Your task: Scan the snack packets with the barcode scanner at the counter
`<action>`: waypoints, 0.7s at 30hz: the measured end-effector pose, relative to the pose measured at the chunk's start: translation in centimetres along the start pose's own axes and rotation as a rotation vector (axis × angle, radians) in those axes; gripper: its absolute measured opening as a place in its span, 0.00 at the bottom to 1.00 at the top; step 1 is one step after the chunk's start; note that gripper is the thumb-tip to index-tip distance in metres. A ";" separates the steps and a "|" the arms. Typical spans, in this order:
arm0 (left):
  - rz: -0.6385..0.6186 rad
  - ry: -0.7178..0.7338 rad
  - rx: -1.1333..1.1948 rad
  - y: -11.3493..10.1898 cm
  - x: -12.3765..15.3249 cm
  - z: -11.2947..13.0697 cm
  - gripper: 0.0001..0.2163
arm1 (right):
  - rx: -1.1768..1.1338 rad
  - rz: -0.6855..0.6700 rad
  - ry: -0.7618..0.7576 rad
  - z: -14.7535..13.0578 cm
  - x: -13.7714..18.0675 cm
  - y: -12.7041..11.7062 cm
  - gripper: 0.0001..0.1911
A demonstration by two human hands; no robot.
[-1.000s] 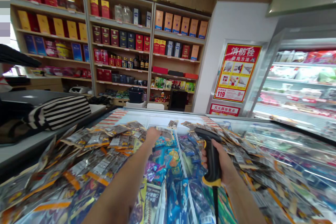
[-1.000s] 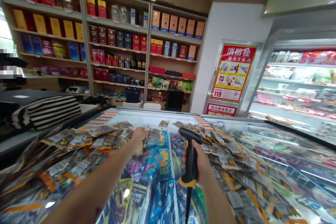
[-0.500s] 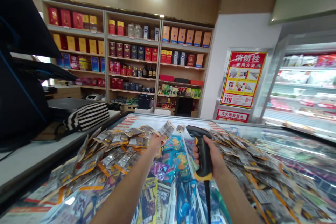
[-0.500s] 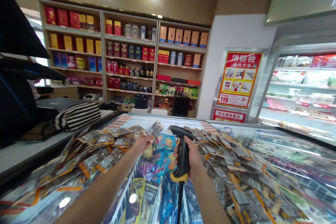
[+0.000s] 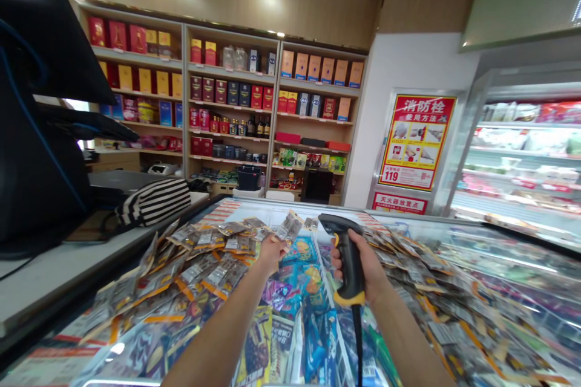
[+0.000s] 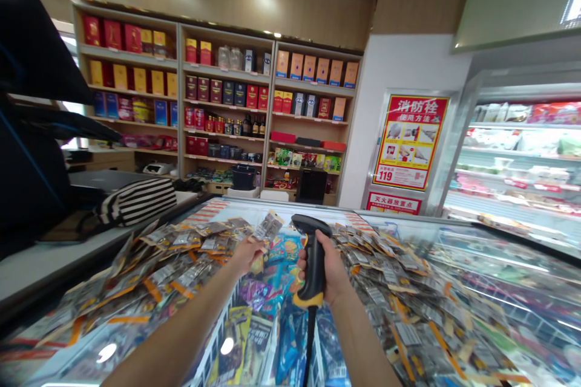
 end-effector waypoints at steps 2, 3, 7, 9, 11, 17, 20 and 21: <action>-0.001 0.003 0.013 0.1 0.3 0.0 0.09 | 0.002 0.006 0.005 0.0 0.1 0.1 0.15; -0.002 0.003 0.020 0.1 0.4 0.0 0.09 | 0.003 0.002 0.005 0.1 0.2 0.2 0.15; -0.004 0.000 0.034 0.4 0.5 -0.1 0.08 | 0.016 -0.032 0.001 0.2 0.4 0.4 0.15; -0.004 0.001 0.030 0.5 0.4 -0.1 0.09 | 0.027 -0.032 0.013 0.2 0.4 0.5 0.15; -0.001 0.005 0.020 0.5 0.3 0.0 0.10 | 0.032 -0.019 0.022 0.2 0.3 0.4 0.15; 0.019 0.007 -0.035 0.0 0.0 -0.1 0.12 | 0.016 -0.004 0.014 0.2 0.2 0.1 0.15; 0.030 0.003 -0.076 0.0 -0.1 -0.6 0.12 | 0.026 -0.021 0.018 0.4 0.3 0.4 0.14; 0.035 0.004 -0.095 0.0 -0.2 -0.7 0.12 | 0.029 -0.027 0.020 0.4 0.3 0.5 0.14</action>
Point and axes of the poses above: each hand's wrist, its own x-axis away from the middle knuckle, its own y-axis out of the palm, z = x × y, the point moved 2 cm from there along -x, towards the middle knuckle, and after that the axes turned 3 degrees about z, right-handed, at the moved point
